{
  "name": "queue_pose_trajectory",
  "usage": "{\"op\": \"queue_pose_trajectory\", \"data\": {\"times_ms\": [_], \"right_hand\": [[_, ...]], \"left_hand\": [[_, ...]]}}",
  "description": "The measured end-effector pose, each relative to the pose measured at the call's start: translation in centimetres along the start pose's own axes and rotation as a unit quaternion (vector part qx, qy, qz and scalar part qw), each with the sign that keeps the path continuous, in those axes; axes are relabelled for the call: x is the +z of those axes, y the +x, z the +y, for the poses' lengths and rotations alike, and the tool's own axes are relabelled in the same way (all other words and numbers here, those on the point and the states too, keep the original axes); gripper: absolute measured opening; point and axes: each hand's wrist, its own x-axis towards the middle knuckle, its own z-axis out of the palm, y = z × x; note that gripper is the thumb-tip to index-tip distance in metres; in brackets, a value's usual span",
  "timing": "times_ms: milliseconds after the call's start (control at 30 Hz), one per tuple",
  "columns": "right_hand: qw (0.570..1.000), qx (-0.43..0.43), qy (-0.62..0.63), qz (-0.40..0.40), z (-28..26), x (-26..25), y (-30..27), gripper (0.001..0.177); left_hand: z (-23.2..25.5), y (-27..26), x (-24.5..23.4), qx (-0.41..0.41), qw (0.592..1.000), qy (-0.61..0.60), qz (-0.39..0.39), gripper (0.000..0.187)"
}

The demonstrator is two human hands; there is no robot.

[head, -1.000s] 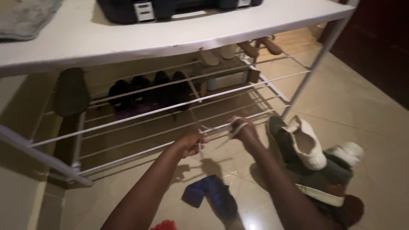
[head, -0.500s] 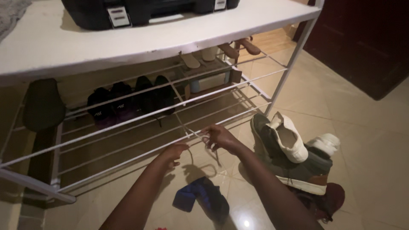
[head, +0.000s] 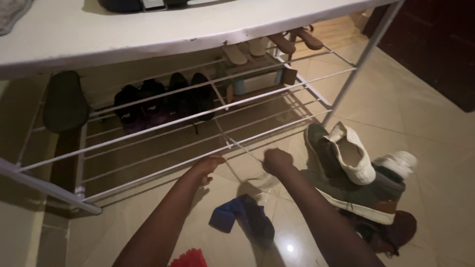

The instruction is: The person removes multiple pairs of shoes from a white metal shoe rack and places them on the floor. They handle sneakers, sandals, and slippers, stacking them into a pile. The person then ties the laces of a pair of black sneakers.

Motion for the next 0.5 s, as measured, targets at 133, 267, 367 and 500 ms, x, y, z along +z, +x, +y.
{"op": "queue_pose_trajectory", "data": {"times_ms": [133, 267, 367, 500], "right_hand": [[0.963, 0.053, -0.174, -0.200, 0.3, -0.2, -0.3, 0.024], [0.909, 0.097, -0.227, -0.335, 2.5, 2.1, -0.2, 0.024], [0.894, 0.091, -0.254, -0.356, 3.8, 4.6, 0.7, 0.023], [0.991, 0.036, -0.115, -0.063, 5.2, 5.9, 0.3, 0.022]], "left_hand": [[0.1, 0.6, 0.2, -0.038, 0.999, 0.012, 0.024, 0.057], [-0.2, 0.7, 0.2, -0.028, 0.999, -0.011, 0.018, 0.059], [0.0, 0.5, 0.4, -0.018, 1.000, -0.003, 0.003, 0.055], [0.1, 0.7, 1.1, -0.028, 1.000, 0.005, -0.004, 0.050]]}}
